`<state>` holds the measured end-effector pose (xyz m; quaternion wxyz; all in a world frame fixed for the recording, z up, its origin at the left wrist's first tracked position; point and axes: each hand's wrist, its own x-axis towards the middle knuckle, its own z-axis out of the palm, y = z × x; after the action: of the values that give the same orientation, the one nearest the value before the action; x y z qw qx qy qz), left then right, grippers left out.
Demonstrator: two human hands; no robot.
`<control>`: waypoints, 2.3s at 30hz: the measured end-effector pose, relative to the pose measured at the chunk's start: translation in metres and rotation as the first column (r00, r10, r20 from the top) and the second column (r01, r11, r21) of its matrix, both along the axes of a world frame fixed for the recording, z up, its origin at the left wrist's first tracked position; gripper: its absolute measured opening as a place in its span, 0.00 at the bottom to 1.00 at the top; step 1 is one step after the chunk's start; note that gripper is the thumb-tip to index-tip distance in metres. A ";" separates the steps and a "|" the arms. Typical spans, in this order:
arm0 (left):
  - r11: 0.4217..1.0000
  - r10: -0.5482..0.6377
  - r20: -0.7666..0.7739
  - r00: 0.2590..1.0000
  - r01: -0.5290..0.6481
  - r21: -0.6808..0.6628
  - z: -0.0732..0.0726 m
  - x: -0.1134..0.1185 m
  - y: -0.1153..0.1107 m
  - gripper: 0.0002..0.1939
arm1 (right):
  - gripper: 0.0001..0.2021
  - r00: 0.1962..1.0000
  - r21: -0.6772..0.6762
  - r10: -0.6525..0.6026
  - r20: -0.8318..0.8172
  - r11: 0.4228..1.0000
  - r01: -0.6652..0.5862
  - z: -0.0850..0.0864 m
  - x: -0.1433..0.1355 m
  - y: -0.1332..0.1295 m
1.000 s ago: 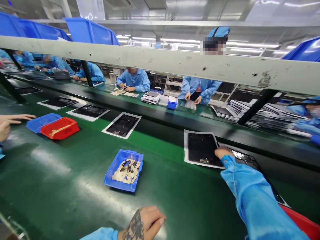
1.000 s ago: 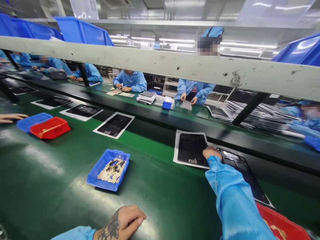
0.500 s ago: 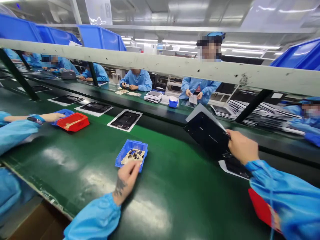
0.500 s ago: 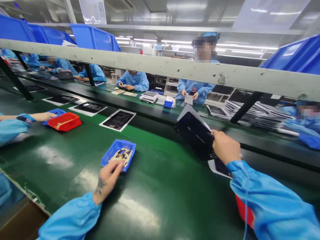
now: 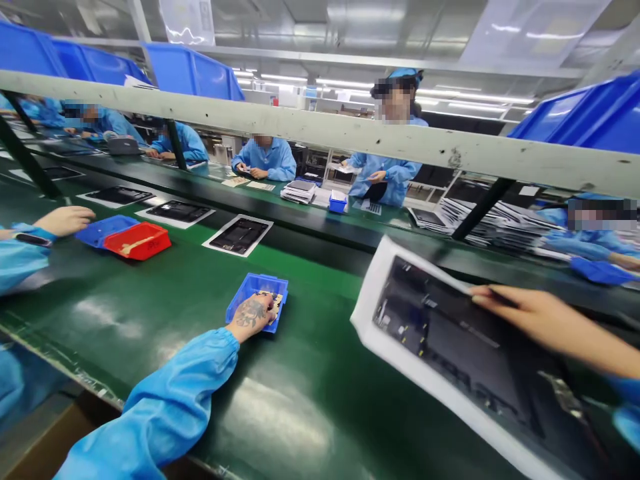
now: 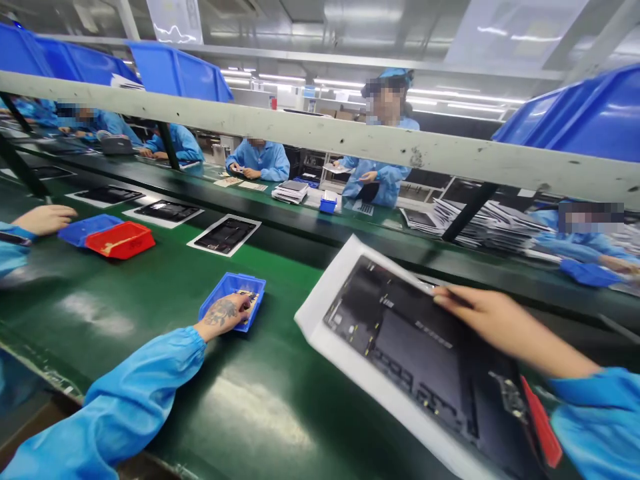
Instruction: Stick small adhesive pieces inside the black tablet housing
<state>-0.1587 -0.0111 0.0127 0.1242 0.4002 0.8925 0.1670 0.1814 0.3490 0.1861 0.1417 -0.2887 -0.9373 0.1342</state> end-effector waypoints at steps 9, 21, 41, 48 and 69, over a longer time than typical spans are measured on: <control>1.000 0.008 -0.024 1.000 -0.009 -0.028 -0.001 0.005 0.003 0.11 | 0.15 0.896 -0.318 0.392 0.209 0.894 -0.316 -0.140 -0.024 -0.085; 0.991 0.131 -0.004 0.991 -0.130 0.035 -0.005 -0.013 -0.004 0.11 | 0.17 0.969 0.023 0.171 -0.176 0.985 -0.169 -0.190 0.014 -0.095; 0.970 0.170 -0.128 0.977 -0.189 -0.156 -0.010 -0.020 0.016 0.14 | 0.14 0.941 -0.072 0.108 -0.320 0.988 -0.138 -0.200 0.039 -0.096; 0.987 0.131 -0.253 0.959 -0.151 -0.061 0.001 -0.020 0.005 0.10 | 0.13 0.937 -0.035 0.111 -0.330 0.991 -0.130 -0.200 0.042 -0.094; 0.946 -0.176 -0.076 0.982 0.190 0.261 0.053 0.066 0.039 0.17 | 0.11 0.917 -0.249 0.057 -0.396 0.954 -0.167 -0.176 0.039 -0.118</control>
<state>-0.0925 0.0275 0.0653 0.0611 0.4984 0.8237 0.2633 0.2204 0.2312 0.0097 0.2727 -0.2191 -0.8782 0.3262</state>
